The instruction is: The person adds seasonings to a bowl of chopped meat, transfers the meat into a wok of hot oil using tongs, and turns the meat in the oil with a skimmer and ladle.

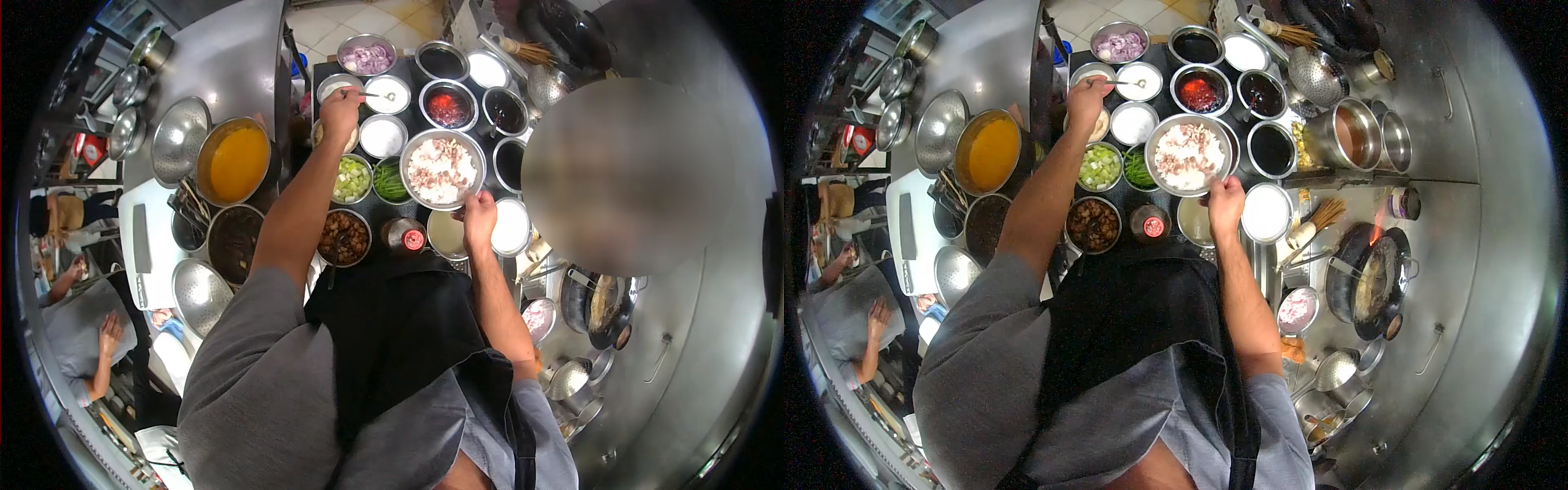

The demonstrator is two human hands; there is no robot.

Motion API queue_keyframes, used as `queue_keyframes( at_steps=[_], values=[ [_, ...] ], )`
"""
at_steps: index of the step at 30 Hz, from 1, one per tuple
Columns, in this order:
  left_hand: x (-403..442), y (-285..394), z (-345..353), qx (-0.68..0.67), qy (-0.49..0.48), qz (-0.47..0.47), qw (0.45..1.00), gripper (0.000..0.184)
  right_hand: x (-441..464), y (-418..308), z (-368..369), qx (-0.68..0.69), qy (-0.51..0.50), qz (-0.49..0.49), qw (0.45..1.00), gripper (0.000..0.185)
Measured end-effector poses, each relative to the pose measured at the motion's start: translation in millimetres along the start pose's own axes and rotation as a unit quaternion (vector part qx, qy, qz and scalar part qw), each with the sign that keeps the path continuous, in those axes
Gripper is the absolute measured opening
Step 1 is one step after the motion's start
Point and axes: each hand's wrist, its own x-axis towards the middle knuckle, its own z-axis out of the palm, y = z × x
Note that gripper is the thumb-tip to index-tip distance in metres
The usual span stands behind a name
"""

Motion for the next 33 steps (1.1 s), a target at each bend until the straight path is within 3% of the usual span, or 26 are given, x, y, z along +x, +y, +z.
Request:
queue_keyframes(
  at_steps=[7, 10, 13, 17, 21, 23, 25, 28, 29, 30, 33],
  values=[
    [-88, 102, -29, -0.032, -0.072, 0.021, 0.997, 0.024, 30, 0, 14, -0.045, -0.016, -0.02, 0.999, 0.015],
    [-113, 117, -43, 0.205, -0.015, 0.311, 0.928, 0.014, 30, -11, 22, -0.065, -0.02, -0.015, 0.998, 0.014],
    [-106, 97, -64, 0.193, 0.073, 0.332, 0.92, 0.01, 26, -22, 28, -0.032, -0.026, -0.013, 0.999, 0.014],
    [-118, 69, -97, 0.378, 0.083, 0.225, 0.894, 0.014, 24, -20, 20, 0.022, -0.035, -0.031, 0.999, 0.015],
    [-121, -1, -107, 0.382, 0.051, 0.137, 0.912, 0.022, 2, -44, 8, 0.077, -0.05, -0.055, 0.994, 0.014],
    [-118, -58, -107, 0.323, 0.013, 0.107, 0.94, 0.038, 2, -46, -1, 0.076, -0.069, -0.104, 0.989, 0.009],
    [-155, -10, -102, 0.308, 0.028, 0.056, 0.949, 0.044, -4, -49, -13, 0.081, -0.079, -0.151, 0.982, 0.006],
    [-230, 65, -108, 0.268, 0.099, 0.177, 0.942, 0.041, -44, -75, -16, 0.07, -0.124, -0.165, 0.976, 0.007],
    [-263, 96, -114, 0.247, 0.091, 0.161, 0.951, 0.037, -62, -84, -16, 0.076, -0.141, -0.163, 0.974, 0.006],
    [-283, 84, -114, 0.233, 0.094, 0.197, 0.948, 0.031, -73, -81, -17, 0.099, -0.18, -0.171, 0.964, 0.006],
    [-365, 82, -127, 0.233, -0.004, 0.116, 0.966, 0.02, -106, -67, -20, 0.132, -0.281, -0.166, 0.936, 0.005]
  ],
)
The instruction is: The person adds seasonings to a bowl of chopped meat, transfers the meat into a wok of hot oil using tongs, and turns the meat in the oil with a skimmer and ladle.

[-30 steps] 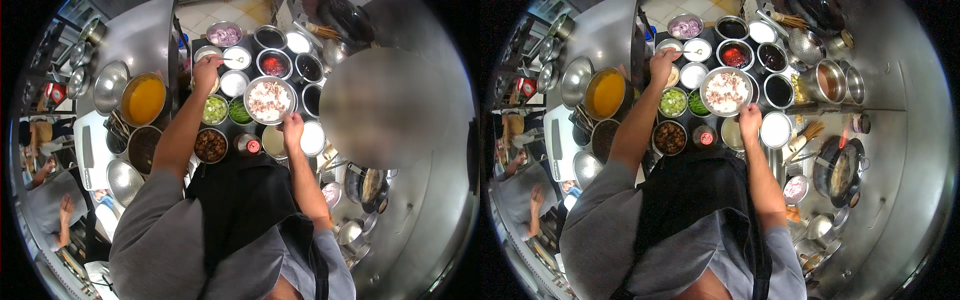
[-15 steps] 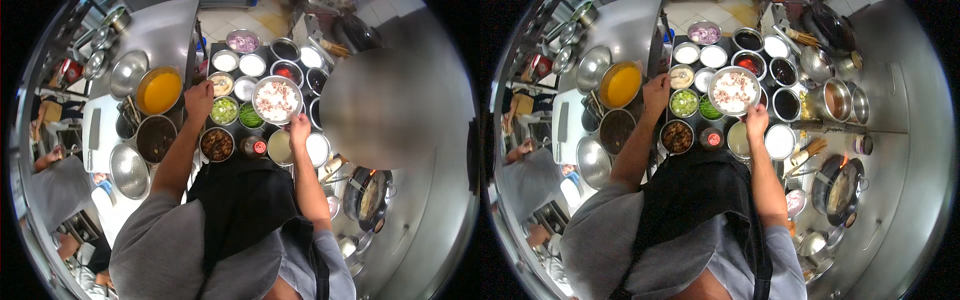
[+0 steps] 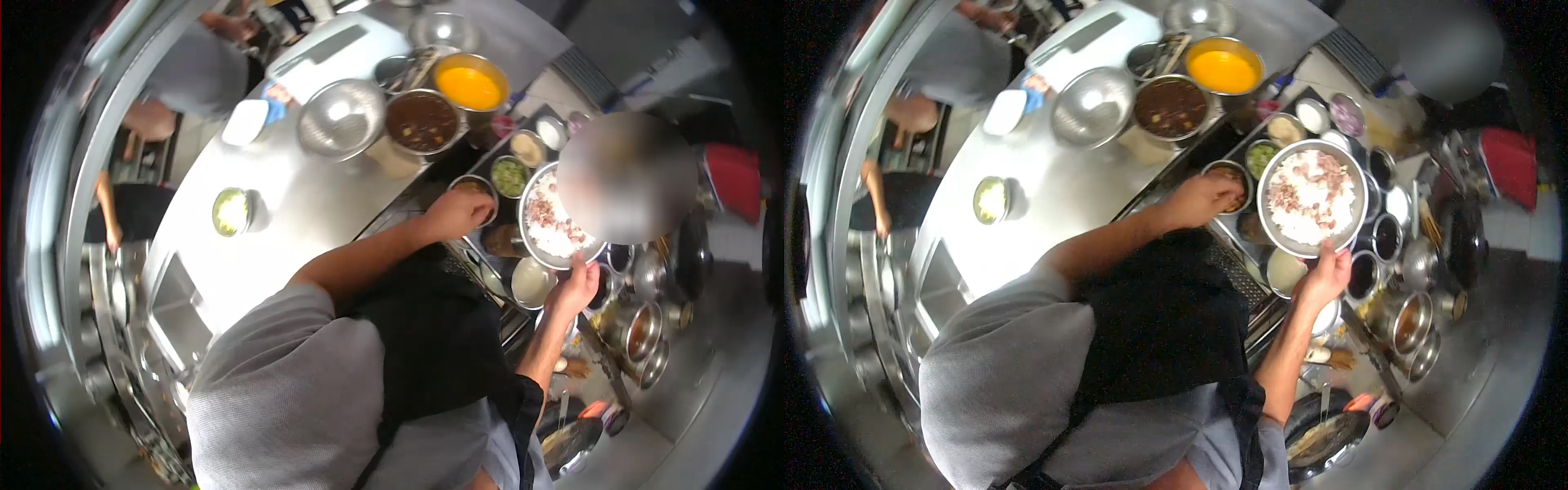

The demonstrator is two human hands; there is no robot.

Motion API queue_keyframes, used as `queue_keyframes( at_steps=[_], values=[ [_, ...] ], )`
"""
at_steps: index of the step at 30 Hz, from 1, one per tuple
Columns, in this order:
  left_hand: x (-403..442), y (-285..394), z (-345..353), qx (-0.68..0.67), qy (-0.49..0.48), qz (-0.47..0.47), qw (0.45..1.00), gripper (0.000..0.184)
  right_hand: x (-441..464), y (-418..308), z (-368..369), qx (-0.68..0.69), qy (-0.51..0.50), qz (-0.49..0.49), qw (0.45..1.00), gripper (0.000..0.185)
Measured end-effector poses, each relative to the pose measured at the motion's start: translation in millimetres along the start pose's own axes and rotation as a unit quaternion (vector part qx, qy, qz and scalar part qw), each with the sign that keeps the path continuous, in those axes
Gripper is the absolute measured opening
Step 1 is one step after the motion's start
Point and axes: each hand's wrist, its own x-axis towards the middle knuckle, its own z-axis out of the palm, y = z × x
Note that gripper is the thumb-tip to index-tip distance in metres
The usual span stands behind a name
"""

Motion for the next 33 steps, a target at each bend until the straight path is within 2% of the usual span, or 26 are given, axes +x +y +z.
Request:
queue_keyframes(
  at_steps=[2, 5, 6, 7, 10, 11, 12, 13, 14, 15, 16, 17, 18, 20, 22, 24, 25, 26, 27, 28, 29, 33],
  values=[
    [-61, -13, -7, 0.005, -0.023, -0.059, 0.998, 0.021, -31, 11, 25, 0.038, -0.051, 0.04, 0.997, 0.005],
    [-156, -48, -18, -0.019, 0.009, -0.175, 0.984, 0.021, -71, 45, 56, -0.005, -0.118, 0.133, 0.984, 0.005],
    [-183, -54, -27, -0.068, 0.039, -0.259, 0.963, 0.021, -84, 55, 66, -0.025, -0.15, 0.153, 0.976, 0.005],
    [-208, -59, -40, -0.117, 0.069, -0.339, 0.931, 0.021, -96, 67, 78, -0.031, -0.18, 0.176, 0.967, 0.005],
    [-278, -94, -81, -0.215, 0.261, -0.412, 0.846, 0.02, -123, 113, 108, -0.092, -0.256, 0.241, 0.931, 0.008],
    [-299, -110, -101, -0.181, 0.307, -0.446, 0.821, 0.019, -128, 128, 117, -0.107, -0.277, 0.24, 0.924, 0.01],
    [-325, -137, -117, -0.165, 0.398, -0.418, 0.8, 0.021, -134, 140, 128, -0.122, -0.298, 0.24, 0.916, 0.011],
    [-339, -136, -144, -0.151, 0.479, -0.403, 0.765, 0.021, -137, 152, 138, -0.139, -0.329, 0.234, 0.904, 0.011],
    [-364, -170, -166, 0.025, 0.534, -0.402, 0.743, 0.023, -137, 162, 148, -0.154, -0.359, 0.226, 0.892, 0.012],
    [-382, -183, -192, 0.099, 0.568, -0.438, 0.69, 0.03, -139, 171, 159, -0.169, -0.387, 0.219, 0.88, 0.012],
    [-404, -216, -213, 0.091, 0.614, -0.47, 0.627, 0.042, -142, 179, 171, -0.191, -0.397, 0.219, 0.871, 0.013],
    [-381, -158, -238, -0.016, 0.627, -0.519, 0.581, 0.051, -145, 185, 186, -0.213, -0.405, 0.218, 0.862, 0.013],
    [-383, -162, -252, -0.023, 0.638, -0.533, 0.555, 0.051, -149, 190, 200, -0.235, -0.41, 0.216, 0.854, 0.013],
    [-398, -178, -277, -0.127, 0.565, -0.538, 0.613, 0.048, -155, 198, 223, -0.225, -0.424, 0.263, 0.836, 0.016],
    [-401, -193, -286, -0.152, 0.559, -0.531, 0.618, 0.04, -160, 216, 237, -0.201, -0.431, 0.3, 0.827, 0.018],
    [-403, -205, -295, -0.198, 0.552, -0.533, 0.61, 0.031, -158, 226, 249, -0.246, -0.46, 0.293, 0.801, 0.017],
    [-404, -206, -295, -0.211, 0.571, -0.488, 0.626, 0.027, -156, 232, 252, -0.237, -0.464, 0.304, 0.798, 0.016],
    [-403, -204, -296, -0.223, 0.588, -0.443, 0.639, 0.023, -154, 228, 255, -0.274, -0.455, 0.16, 0.832, 0.018],
    [-392, -184, -296, -0.206, 0.578, -0.44, 0.656, 0.02, -154, 220, 259, -0.308, -0.435, 0.015, 0.846, 0.021],
    [-378, -158, -296, -0.187, 0.568, -0.44, 0.67, 0.017, -158, 207, 261, -0.341, -0.408, -0.126, 0.838, 0.024],
    [-367, -145, -294, -0.196, 0.554, -0.43, 0.686, 0.014, -161, 169, 273, -0.352, -0.421, -0.063, 0.834, 0.032],
    [-334, -124, -266, -0.219, 0.479, -0.368, 0.766, 0.02, -180, 106, 316, -0.243, -0.475, -0.178, 0.827, 0.031]
  ],
)
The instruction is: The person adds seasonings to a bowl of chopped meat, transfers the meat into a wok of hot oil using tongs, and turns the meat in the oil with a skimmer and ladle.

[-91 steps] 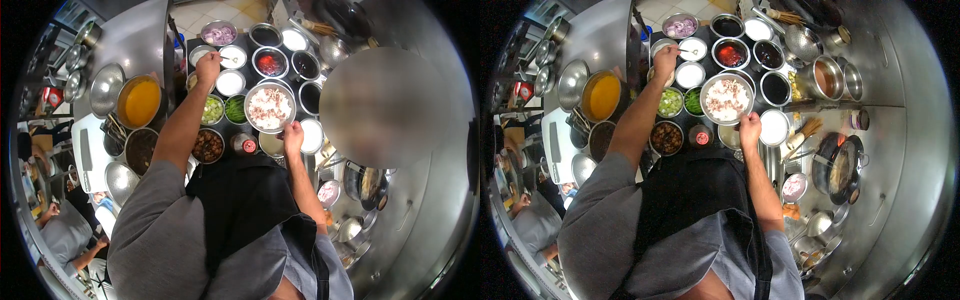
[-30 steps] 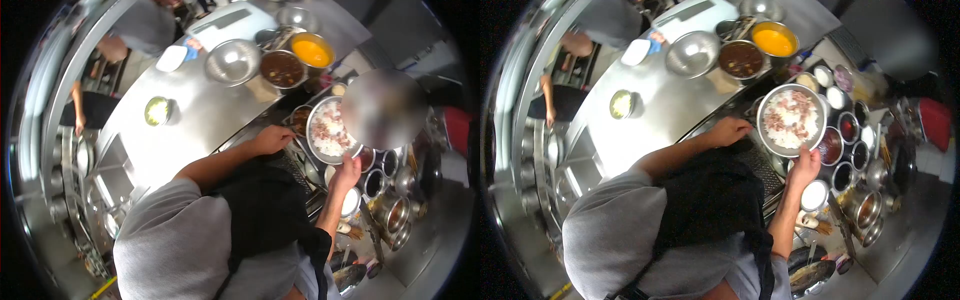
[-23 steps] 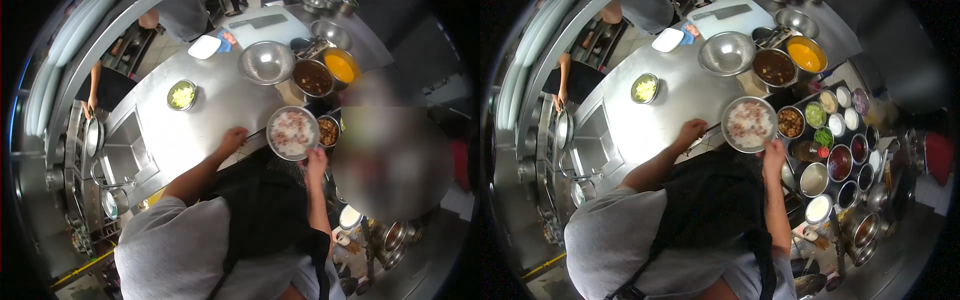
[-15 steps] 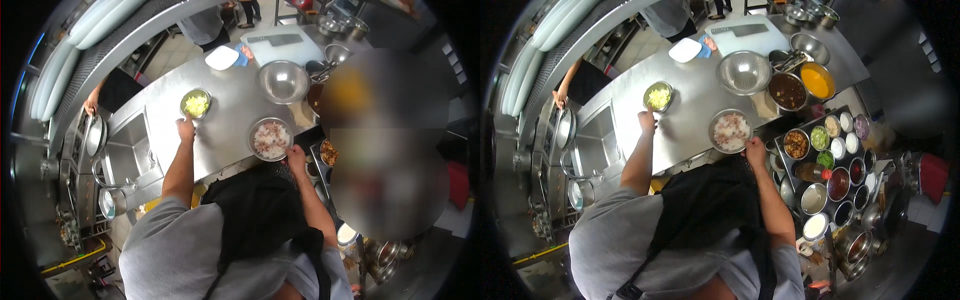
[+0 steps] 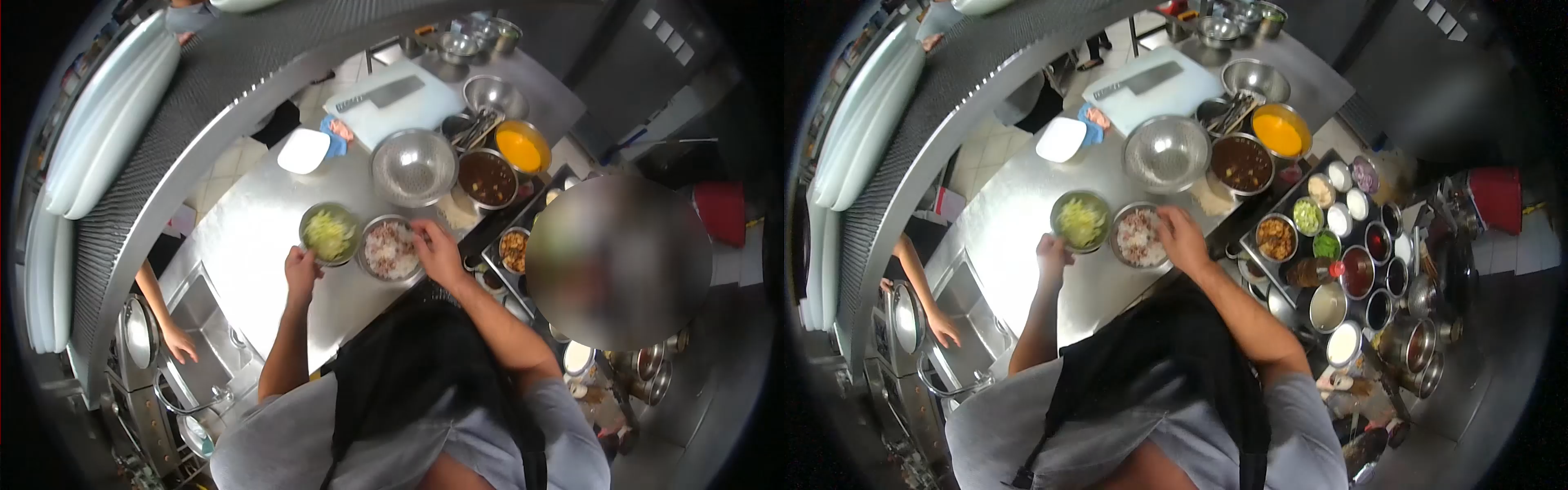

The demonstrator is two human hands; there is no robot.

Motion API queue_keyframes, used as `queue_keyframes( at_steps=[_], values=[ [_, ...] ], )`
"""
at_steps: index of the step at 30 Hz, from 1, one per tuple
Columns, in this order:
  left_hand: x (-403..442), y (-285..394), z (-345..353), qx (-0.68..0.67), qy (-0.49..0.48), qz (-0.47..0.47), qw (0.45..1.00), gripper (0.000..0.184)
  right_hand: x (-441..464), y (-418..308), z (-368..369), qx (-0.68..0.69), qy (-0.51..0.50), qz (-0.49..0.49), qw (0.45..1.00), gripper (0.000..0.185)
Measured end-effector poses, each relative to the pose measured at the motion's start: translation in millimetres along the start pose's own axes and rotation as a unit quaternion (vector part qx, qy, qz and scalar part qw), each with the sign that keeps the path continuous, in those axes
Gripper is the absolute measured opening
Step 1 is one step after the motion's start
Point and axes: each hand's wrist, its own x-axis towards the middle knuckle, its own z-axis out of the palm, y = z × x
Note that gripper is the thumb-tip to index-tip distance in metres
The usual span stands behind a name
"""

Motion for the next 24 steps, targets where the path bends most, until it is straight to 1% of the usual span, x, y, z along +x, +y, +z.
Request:
queue_keyframes(
  at_steps=[1, 3, 5, 6, 8, 9, 10, 14, 16, 18, 21, 23, 24],
  values=[
    [-5, 4, 13, -0.001, -0.028, 0.002, 1.0, 0.02, 12, -18, 3, 0.002, -0.013, -0.047, 0.999, 0.032],
    [-13, 9, 33, -0.007, -0.064, 0.012, 0.998, 0.018, 32, -32, 21, -0.025, -0.075, -0.111, 0.991, 0.035],
    [-19, 12, 47, -0.017, -0.105, 0.02, 0.994, 0.014, 45, -43, 43, -0.081, -0.066, -0.163, 0.981, 0.037],
    [-23, 15, 53, -0.021, -0.108, 0.022, 0.994, 0.017, 50, -46, 51, -0.108, -0.062, -0.19, 0.974, 0.038],
    [-31, 25, 59, -0.026, -0.114, 0.027, 0.993, 0.024, 57, -43, 63, -0.12, -0.105, -0.177, 0.971, 0.039],
    [-30, 27, 58, -0.021, -0.12, 0.036, 0.992, 0.024, 57, -42, 68, -0.125, -0.127, -0.171, 0.969, 0.039],
    [-26, 29, 57, -0.015, -0.124, 0.044, 0.991, 0.024, 54, -40, 73, -0.14, -0.123, -0.187, 0.965, 0.033],
    [-14, 20, 58, 0.006, -0.139, 0.058, 0.989, 0.023, 48, -30, 82, -0.152, -0.186, -0.171, 0.956, 0.025],
    [-7, 1, 60, 0.073, -0.133, 0.128, 0.98, 0.021, 44, -16, 84, -0.181, -0.216, -0.159, 0.946, 0.019],
    [-7, -2, 62, 0.145, -0.118, 0.207, 0.96, 0.021, 39, 2, 84, -0.207, -0.241, -0.166, 0.933, 0.016],
    [-17, 14, 70, 0.256, -0.061, 0.339, 0.903, 0.022, 30, 27, 84, -0.224, -0.252, -0.19, 0.922, 0.014],
    [-19, 18, 75, 0.321, -0.008, 0.427, 0.845, 0.022, 25, 32, 77, -0.213, -0.24, -0.207, 0.924, 0.013],
    [-15, 17, 76, 0.322, 0.006, 0.428, 0.845, 0.022, 23, 35, 73, -0.199, -0.228, -0.214, 0.929, 0.013]
  ],
)
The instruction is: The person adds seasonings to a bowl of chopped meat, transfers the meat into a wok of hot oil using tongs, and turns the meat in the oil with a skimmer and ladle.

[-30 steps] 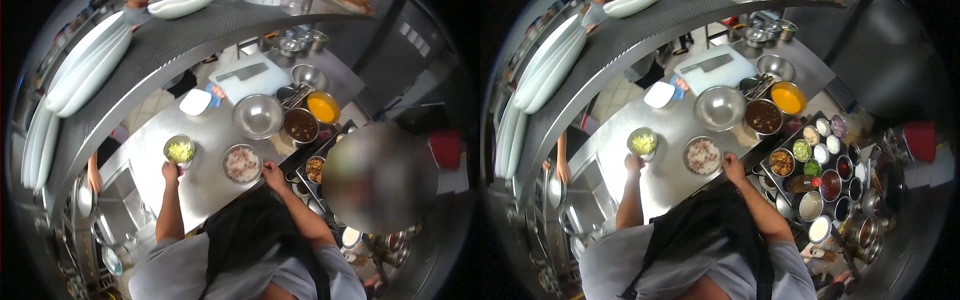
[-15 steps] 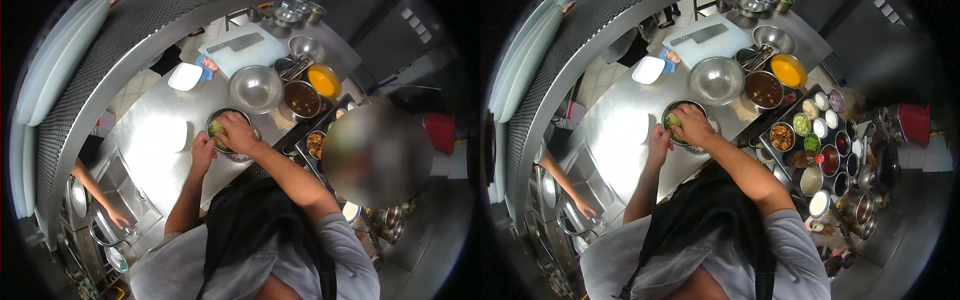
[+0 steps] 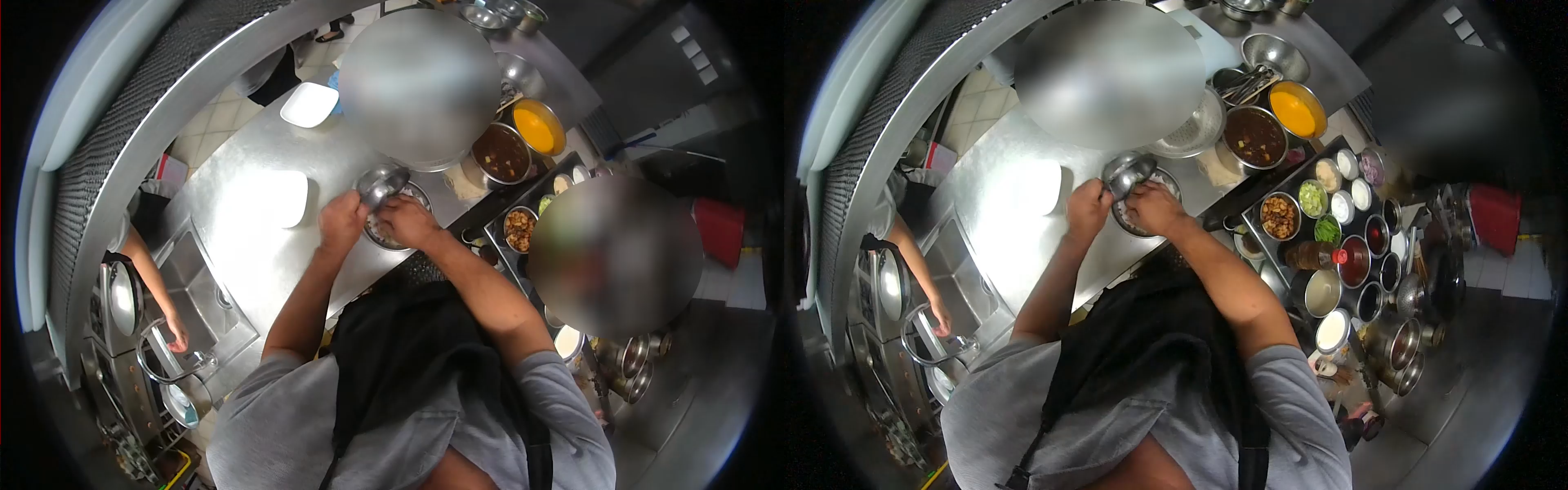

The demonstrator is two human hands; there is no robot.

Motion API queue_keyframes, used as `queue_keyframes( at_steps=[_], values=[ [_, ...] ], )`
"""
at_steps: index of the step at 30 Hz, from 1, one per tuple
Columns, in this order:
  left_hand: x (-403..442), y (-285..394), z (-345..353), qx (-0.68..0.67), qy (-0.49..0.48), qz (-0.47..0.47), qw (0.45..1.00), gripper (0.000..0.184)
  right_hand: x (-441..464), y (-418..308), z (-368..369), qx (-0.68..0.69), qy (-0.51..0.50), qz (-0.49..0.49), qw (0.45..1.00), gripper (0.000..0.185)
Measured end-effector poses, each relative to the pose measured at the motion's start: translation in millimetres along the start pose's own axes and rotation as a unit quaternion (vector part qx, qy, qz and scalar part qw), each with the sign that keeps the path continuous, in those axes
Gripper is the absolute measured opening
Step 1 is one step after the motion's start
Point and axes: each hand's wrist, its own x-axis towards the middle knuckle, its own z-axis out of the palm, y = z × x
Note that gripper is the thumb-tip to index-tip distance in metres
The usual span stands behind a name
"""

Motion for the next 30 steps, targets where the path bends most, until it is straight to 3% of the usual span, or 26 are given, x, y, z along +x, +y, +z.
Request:
queue_keyframes(
  at_steps=[2, 6, 7, 8, 12, 13, 15, 18, 19, 21, 22, 23, 25, 27, 28, 30],
  values=[
    [6, -13, 1, 0.015, 0.021, -0.007, 1.0, 0.022, -9, -4, -11, 0.024, 0.068, 0.011, 0.997, 0.014],
    [30, -48, -1, -0.064, 0.067, -0.241, 0.966, 0.019, -38, -17, -45, 0.076, 0.225, 0.121, 0.964, 0.016],
    [35, -65, 3, -0.106, 0.067, -0.31, 0.942, 0.019, -52, -18, -49, 0.089, 0.253, 0.162, 0.95, 0.017],
    [39, -74, 3, -0.243, 0.05, -0.39, 0.887, 0.018, -69, -17, -53, 0.096, 0.256, 0.201, 0.941, 0.017],
    [31, -121, 33, -0.383, 0.003, -0.507, 0.772, 0.015, -149, -27, -61, 0.096, 0.292, 0.326, 0.894, 0.01],
    [15, -129, 26, -0.449, 0.039, -0.506, 0.735, 0.016, -176, -32, -56, 0.09, 0.298, 0.358, 0.88, 0.009],
    [0, -135, 53, -0.547, 0.009, -0.484, 0.683, 0.017, -267, -47, -27, 0.066, 0.266, 0.459, 0.845, 0.011],
    [-16, -155, 58, -0.36, -0.024, -0.355, 0.863, 0.021, -350, -81, 5, 0.109, 0.231, 0.622, 0.74, 0.02],
    [-7, -124, 57, -0.354, 0.011, -0.351, 0.867, 0.012, -376, -94, 21, 0.137, 0.21, 0.678, 0.691, 0.024],
    [13, -52, 51, -0.338, 0.079, -0.341, 0.874, 0.027, -435, -120, 80, 0.175, 0.178, 0.758, 0.603, 0.032],
    [21, -15, 56, -0.352, 0.066, -0.34, 0.87, 0.03, -472, -128, 126, 0.179, 0.163, 0.784, 0.571, 0.036],
    [25, 11, 68, -0.342, 0.03, -0.24, 0.908, 0.031, -504, -137, 165, 0.185, 0.142, 0.806, 0.544, 0.041],
    [29, 99, 87, -0.336, 0.005, -0.123, 0.934, 0.03, -555, -166, 234, 0.199, 0.105, 0.839, 0.495, 0.043],
    [29, 169, 114, -0.406, -0.119, -0.092, 0.901, 0.027, -575, -208, 264, 0.227, 0.062, 0.854, 0.464, 0.046],
    [21, 209, 128, -0.416, -0.157, -0.033, 0.895, 0.025, -578, -231, 266, 0.245, 0.042, 0.854, 0.458, 0.047],
    [-11, 288, 151, -0.466, -0.247, 0.049, 0.848, 0.022, -581, -279, 266, 0.306, 0.134, 0.85, 0.408, 0.049]
  ],
)
